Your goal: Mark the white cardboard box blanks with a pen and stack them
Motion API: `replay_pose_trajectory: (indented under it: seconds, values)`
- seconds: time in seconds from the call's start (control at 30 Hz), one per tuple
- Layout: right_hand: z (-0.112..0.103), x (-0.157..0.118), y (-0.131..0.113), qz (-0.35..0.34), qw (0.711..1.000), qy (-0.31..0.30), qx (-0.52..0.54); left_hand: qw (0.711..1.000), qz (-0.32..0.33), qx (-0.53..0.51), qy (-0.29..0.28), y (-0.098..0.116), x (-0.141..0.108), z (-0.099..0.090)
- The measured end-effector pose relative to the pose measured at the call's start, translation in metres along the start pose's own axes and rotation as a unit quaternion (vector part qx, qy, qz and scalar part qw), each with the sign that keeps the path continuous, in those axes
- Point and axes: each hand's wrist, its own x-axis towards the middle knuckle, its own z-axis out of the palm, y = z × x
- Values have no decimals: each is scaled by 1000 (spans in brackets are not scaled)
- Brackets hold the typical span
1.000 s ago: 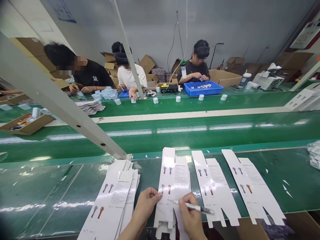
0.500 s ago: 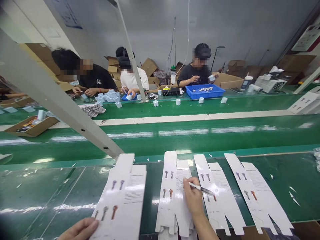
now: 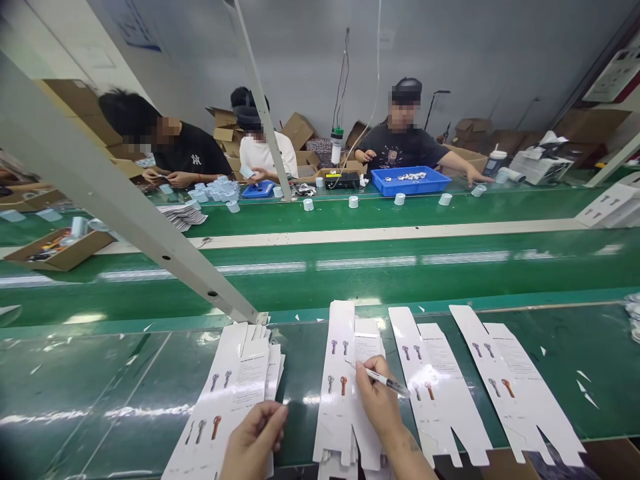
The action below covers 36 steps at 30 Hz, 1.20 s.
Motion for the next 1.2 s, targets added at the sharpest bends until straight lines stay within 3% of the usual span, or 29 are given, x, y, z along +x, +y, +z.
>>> replay_pose_trajectory:
  seconds: [0.13,0.3,0.57,0.7,0.8,0.87,0.93,1.0,1.07,1.2]
  values:
    - [-4,-34,6,-15,998,-53,13,998,-45,-11,-38,-7,15,36]
    - [2,-63,26,-26,991,-130,4,996,-63,6,-64,-20,25,56]
    - [4,-57,24,-22,992,-123,6,996,-45,19,-70,-26,24,57]
    - [-2,-56,22,30,988,-60,141,992,-26,96,-76,-14,23,56]
    - [-4,-52,23,103,951,-31,291,983,-6,173,-61,-2,23,59]
    - [-5,-49,23,133,930,-33,342,983,-5,165,-77,5,22,61]
    - [-7,-45,22,137,924,-21,356,986,-32,100,-130,12,21,59]
    - [-11,-40,20,140,918,-4,370,984,-58,37,-165,17,20,48]
    - [-16,-33,16,135,925,20,354,987,-58,20,-147,21,17,24]
    - [-20,-16,9,104,968,45,226,996,-48,46,-52,16,14,-64]
